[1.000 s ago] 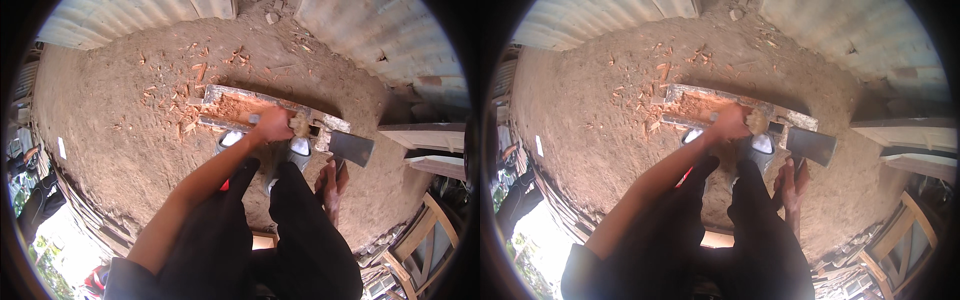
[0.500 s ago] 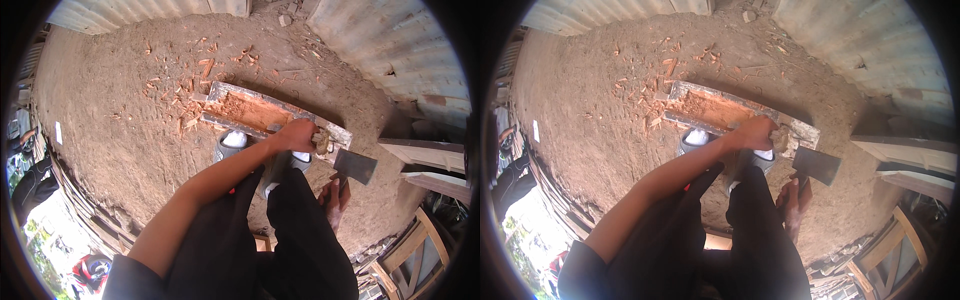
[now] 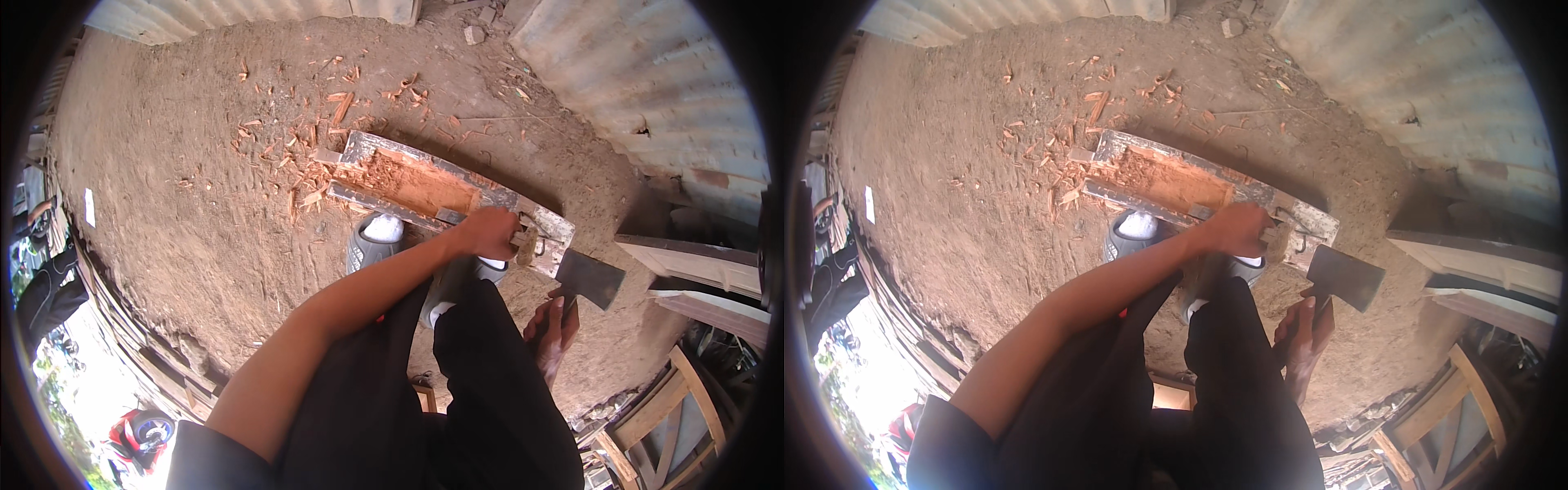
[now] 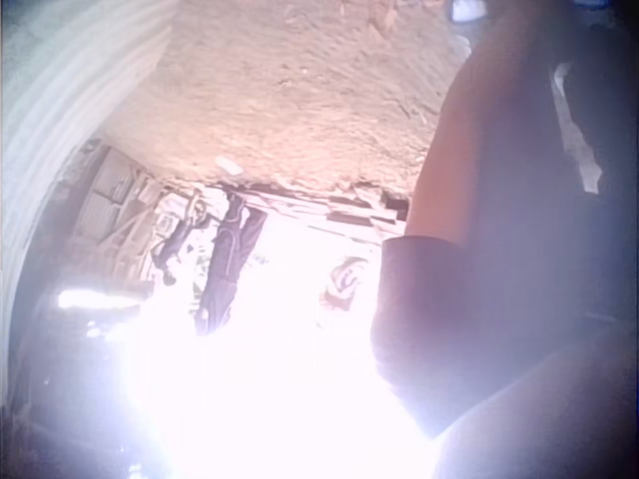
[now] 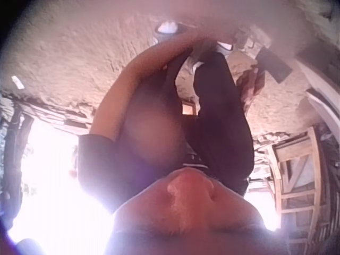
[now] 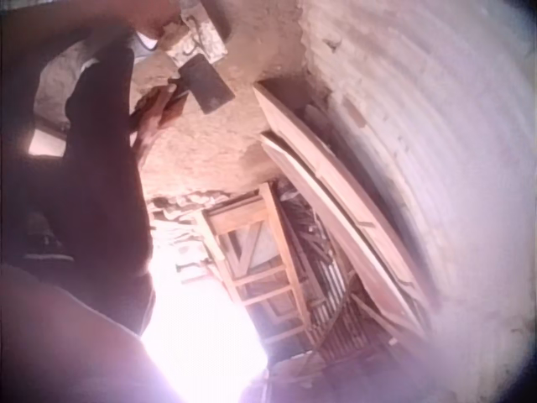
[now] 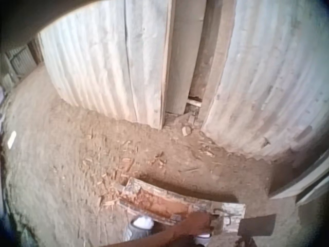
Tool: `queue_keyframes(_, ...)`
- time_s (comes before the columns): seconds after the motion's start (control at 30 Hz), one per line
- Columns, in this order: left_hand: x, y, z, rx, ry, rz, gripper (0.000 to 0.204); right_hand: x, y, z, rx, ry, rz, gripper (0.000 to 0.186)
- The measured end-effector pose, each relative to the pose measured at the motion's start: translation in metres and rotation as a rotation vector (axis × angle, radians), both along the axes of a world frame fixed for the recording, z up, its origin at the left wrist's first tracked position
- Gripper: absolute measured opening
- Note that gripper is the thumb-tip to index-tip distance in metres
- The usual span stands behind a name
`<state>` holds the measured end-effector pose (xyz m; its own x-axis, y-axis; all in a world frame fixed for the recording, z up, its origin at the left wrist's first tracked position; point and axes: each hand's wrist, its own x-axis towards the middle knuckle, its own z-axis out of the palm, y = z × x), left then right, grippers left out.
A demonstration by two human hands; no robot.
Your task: The person uses a chisel and a small axe to carve a rectangular wooden trough placed on the ground. They repeatedly strike the chisel with the axe to remove wood chips and deepen the trough's interior.
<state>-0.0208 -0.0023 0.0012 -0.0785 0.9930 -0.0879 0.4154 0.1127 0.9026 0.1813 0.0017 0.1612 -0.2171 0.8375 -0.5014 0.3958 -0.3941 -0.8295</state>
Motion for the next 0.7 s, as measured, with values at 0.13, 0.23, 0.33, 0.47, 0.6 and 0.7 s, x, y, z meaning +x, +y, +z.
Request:
queue_keyframes(0.13,-0.009,0.001,0.011,-0.028,-0.041,-0.003,0.024,-0.011,-0.001,0.006,-0.043,-0.011,-0.027,0.034)
queue_keyframes(0.23,-0.01,0.0,0.014,-0.049,-0.041,-0.01,0.025,-0.014,-0.006,0.0,-0.037,0.02,-0.017,0.033)
queue_keyframes(0.33,-0.01,-0.001,0.013,-0.064,-0.031,-0.029,0.024,-0.027,-0.015,-0.015,0.038,-0.097,-0.046,0.03)
queue_keyframes(0.47,-0.009,0.0,0.01,-0.067,-0.021,-0.04,0.024,-0.018,0.0,-0.013,-0.004,-0.172,0.139,0.026)
queue_keyframes(0.6,-0.008,0.001,0.008,-0.083,-0.027,-0.053,0.023,-0.033,-0.007,-0.02,0.085,-0.069,-0.122,0.027)
queue_keyframes(0.7,-0.008,0.001,0.007,-0.094,-0.006,-0.062,0.023,-0.023,0.004,-0.022,-0.028,-0.199,0.202,0.028)
